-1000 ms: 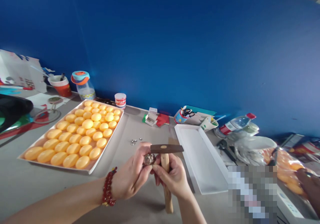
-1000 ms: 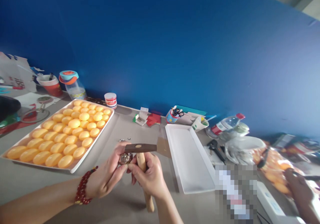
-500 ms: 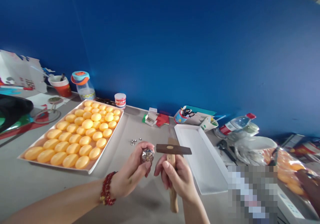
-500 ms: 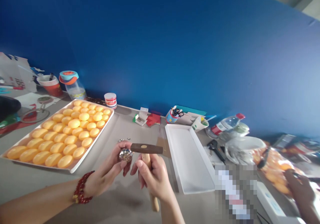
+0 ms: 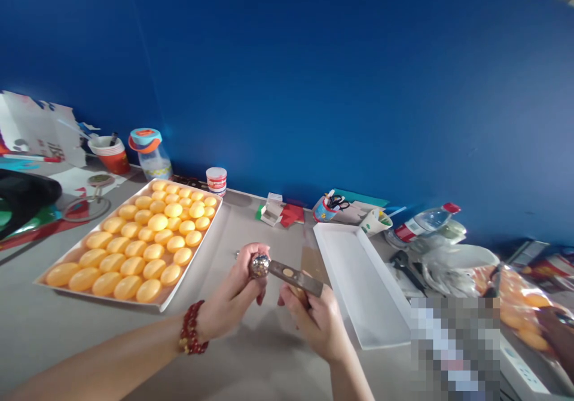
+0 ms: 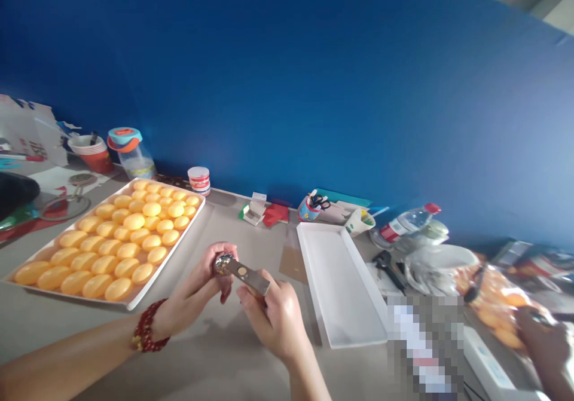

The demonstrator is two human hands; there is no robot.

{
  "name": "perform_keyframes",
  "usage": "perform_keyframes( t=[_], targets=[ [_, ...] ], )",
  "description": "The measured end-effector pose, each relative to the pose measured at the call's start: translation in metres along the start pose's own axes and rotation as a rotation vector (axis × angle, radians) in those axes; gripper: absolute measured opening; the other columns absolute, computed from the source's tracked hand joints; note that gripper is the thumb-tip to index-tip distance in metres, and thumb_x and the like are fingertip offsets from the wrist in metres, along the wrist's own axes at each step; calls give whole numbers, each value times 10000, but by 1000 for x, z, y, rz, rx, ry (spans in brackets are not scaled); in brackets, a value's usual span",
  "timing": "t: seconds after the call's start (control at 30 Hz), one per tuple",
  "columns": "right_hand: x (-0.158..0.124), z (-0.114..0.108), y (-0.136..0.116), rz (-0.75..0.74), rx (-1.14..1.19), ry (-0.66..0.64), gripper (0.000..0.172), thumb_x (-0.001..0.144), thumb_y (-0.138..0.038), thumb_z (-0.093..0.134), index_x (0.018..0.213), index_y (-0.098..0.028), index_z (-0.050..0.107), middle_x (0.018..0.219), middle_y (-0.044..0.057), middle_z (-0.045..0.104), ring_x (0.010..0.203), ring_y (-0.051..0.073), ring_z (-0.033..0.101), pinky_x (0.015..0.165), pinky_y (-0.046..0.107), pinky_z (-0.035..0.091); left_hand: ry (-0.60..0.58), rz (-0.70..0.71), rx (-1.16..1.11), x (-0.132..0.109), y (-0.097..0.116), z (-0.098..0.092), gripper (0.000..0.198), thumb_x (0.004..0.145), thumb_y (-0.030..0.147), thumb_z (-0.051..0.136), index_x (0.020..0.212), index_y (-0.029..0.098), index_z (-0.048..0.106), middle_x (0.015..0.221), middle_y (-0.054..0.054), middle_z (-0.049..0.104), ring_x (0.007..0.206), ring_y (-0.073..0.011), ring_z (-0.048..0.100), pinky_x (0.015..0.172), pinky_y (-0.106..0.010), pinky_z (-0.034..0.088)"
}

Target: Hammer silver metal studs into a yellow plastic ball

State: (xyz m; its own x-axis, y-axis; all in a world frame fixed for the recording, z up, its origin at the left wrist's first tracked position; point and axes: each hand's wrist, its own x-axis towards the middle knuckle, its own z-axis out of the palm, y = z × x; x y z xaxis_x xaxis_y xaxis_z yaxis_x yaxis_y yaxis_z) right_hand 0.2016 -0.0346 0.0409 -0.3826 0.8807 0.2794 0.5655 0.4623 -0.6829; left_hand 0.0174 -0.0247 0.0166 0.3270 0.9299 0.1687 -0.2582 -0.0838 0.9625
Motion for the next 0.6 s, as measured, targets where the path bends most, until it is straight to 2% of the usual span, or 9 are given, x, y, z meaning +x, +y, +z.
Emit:
perform_keyframes(
  t=[0.13, 0.23, 0.4, 0.6],
  targets=[
    [2, 3, -3, -31, -141, -77, 225, 941, -303, 444, 760, -199, 528, 568, 0, 535, 488, 140, 490, 527, 242, 351, 26, -29, 36, 2, -1, 1, 270, 953, 294, 432, 1207, 224, 373, 912, -12, 467, 622, -98, 482, 607, -259, 473],
    [3, 3, -3, -35, -154, -62, 242, 957, -300, 406, 784, -194, 538, 591, 9, 541, 498, 143, 493, 530, 244, 342, 34, -26, 72, 3, -4, -1, 274, 958, 307, 425, 1214, 224, 371, 908, -9, 474, 622, -98, 485, 619, -262, 474],
    [2, 4, 0, 26, -116, -66, 253, 955, -314, 420, 755, -196, 523, 581, 10, 557, 517, 150, 539, 543, 236, 362, 16, -29, 118, 2, -6, -3, 239, 984, 303, 362, 1206, 216, 362, 740, 37, 442, 608, -110, 483, 637, -269, 465],
    [2, 4, 1, 29, -112, -38, 264, 950, -303, 423, 746, -197, 553, 559, -1, 539, 504, 141, 518, 526, 229, 355, 10, -23, 145, 3, -6, -3, 218, 978, 292, 378, 1184, 220, 379, 825, 13, 464, 623, -106, 484, 636, -271, 459]
  ],
)
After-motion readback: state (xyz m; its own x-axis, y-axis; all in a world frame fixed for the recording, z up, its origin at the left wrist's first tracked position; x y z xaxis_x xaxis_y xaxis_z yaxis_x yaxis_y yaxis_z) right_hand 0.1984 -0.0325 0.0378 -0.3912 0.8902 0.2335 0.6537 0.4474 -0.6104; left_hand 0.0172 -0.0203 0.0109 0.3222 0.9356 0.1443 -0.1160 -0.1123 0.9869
